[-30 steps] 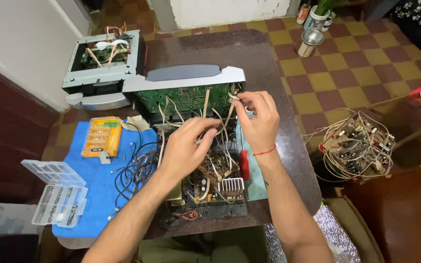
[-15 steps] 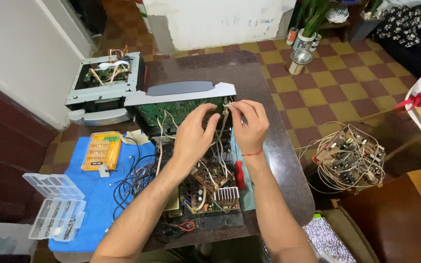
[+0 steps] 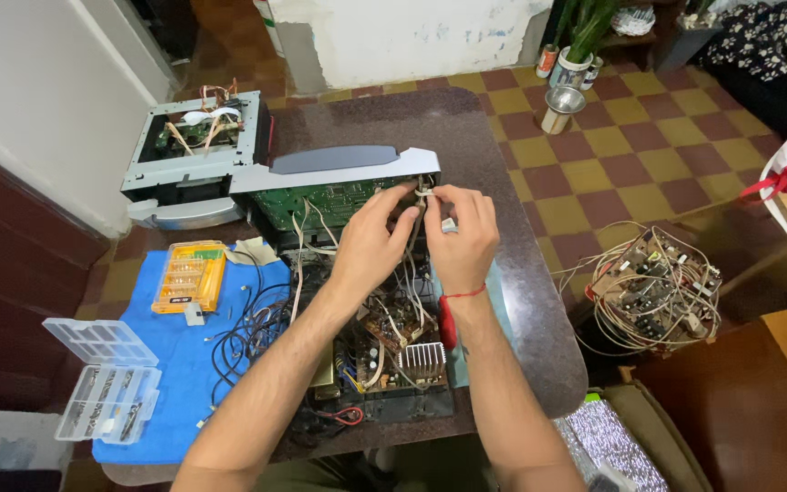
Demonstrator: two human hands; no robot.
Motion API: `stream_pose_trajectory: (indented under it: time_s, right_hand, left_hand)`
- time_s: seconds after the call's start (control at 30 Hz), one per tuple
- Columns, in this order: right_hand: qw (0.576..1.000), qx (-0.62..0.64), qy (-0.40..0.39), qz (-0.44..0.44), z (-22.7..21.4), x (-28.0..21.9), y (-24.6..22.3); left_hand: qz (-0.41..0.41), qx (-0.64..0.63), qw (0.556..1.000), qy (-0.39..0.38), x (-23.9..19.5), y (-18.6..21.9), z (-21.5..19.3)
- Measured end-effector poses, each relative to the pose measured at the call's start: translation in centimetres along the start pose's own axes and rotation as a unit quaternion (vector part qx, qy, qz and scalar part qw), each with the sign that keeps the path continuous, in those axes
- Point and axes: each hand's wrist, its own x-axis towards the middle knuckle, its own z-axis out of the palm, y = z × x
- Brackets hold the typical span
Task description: The person works on the internal wiring of an open electronic device, connecting and adjusting ribbon cables and wires within the chassis. They handle the cables by hand, routing them and securing connections to circuit boards inside the device.
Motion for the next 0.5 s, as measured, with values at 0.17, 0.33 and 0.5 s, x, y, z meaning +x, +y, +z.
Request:
stream_pose_trajectory:
  time_s: [0.17,0.33,0.5]
  right_hand:
    - [0.999,0.022,-0.008,0.046,-0.1,0.1,0.3]
    - [0.994,0.071,-0.017,0.087,-0.4,0.3,0.7]
    - [0.987,0.095,-0.044,0.123,-0.7,0.3,1.1]
  left_hand:
    - [-0.006,-0.016,1.0,-0.001,0.2,-0.4,0.3]
    - [-0.01,-0.032,0.999,-0.003,0.5,-0.5,0.4]
    - [-0.01,-0.036,0.999,0.003,0.3,-0.4,0.4]
